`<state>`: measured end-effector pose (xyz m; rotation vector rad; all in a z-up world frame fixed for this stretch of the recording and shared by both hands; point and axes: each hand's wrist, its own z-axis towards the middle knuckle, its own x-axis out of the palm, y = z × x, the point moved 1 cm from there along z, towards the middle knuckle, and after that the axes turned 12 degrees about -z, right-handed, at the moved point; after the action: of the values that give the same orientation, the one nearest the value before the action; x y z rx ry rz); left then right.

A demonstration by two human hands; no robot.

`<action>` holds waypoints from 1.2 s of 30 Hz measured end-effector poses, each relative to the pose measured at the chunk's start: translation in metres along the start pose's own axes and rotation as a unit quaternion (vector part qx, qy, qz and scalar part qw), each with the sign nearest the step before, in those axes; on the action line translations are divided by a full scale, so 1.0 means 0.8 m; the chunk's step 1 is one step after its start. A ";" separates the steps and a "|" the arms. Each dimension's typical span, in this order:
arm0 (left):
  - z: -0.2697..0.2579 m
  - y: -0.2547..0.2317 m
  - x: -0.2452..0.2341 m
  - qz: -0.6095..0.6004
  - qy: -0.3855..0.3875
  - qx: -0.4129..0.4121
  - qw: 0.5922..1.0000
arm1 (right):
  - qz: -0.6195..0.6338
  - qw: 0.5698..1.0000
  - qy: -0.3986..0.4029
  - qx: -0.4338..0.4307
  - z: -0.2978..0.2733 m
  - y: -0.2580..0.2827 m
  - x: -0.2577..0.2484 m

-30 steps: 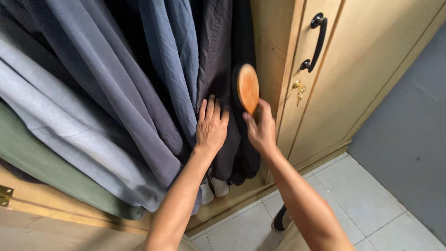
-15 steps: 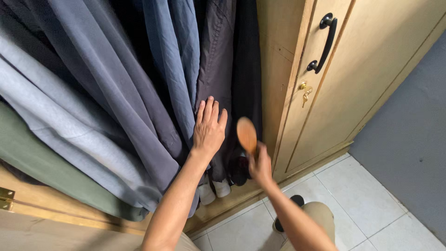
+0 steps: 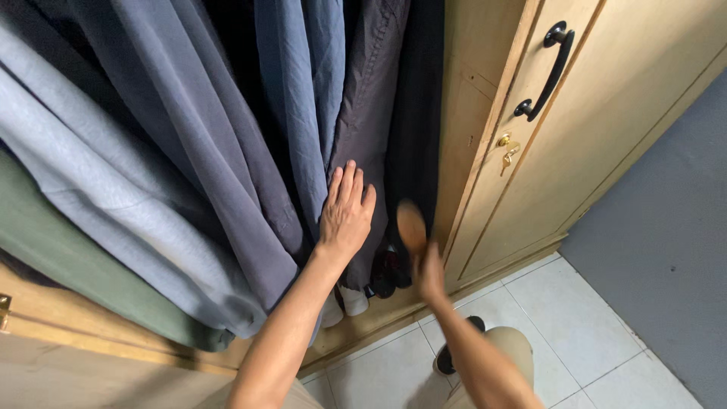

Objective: The person kneels in front of an open wardrobe and uses a wooden brush to clean the lower sections of hanging garments. They then switch to a patterned cloth to wipe the wardrobe door and interior surfaces.

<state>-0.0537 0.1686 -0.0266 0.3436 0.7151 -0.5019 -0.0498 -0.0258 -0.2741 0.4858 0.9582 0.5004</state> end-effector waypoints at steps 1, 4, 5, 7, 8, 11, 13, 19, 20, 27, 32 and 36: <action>-0.003 0.000 0.003 0.003 0.004 0.003 1.000 | 0.012 1.000 -0.004 0.020 -0.036 -0.020 0.009; -0.013 -0.001 0.014 0.025 0.033 0.017 0.999 | -0.026 0.985 0.127 0.112 -0.078 -0.042 0.007; -0.015 -0.001 0.018 0.038 0.038 0.016 0.998 | -0.010 0.990 0.104 0.091 -0.064 -0.034 -0.003; -0.019 -0.004 0.026 0.060 0.050 0.014 0.997 | 0.030 0.999 0.025 0.032 -0.018 -0.002 -0.027; -0.019 -0.004 0.029 0.067 0.054 0.009 0.996 | 0.056 0.998 -0.033 -0.009 0.014 0.019 -0.038; -0.019 -0.005 0.034 0.086 0.067 -0.009 0.994 | 0.085 0.991 -0.084 -0.062 0.094 0.060 -0.075; -0.020 -0.006 0.035 0.096 0.073 -0.020 0.993 | 0.064 0.986 -0.117 -0.105 0.116 0.066 -0.078; -0.032 -0.016 0.044 0.138 0.116 -0.009 0.983 | -0.050 0.998 0.042 -0.012 0.016 -0.039 0.007; -0.035 -0.017 0.048 0.141 0.123 -0.005 0.982 | -0.072 0.993 0.093 0.012 -0.021 -0.061 0.018; -0.049 -0.016 0.078 0.142 0.188 0.018 0.972 | -0.073 0.974 0.193 0.096 -0.066 -0.063 0.009; -0.041 -0.013 0.081 0.128 0.204 0.011 0.971 | 0.051 0.996 -0.007 -0.071 0.062 0.010 -0.038; -0.044 -0.012 0.072 0.134 0.198 0.008 0.971 | -0.004 0.998 -0.001 -0.070 0.060 -0.011 -0.008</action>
<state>-0.0404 0.1586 -0.0929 0.5554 1.0332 -0.1799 -0.0106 -0.0445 -0.2516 0.3564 0.9161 0.5554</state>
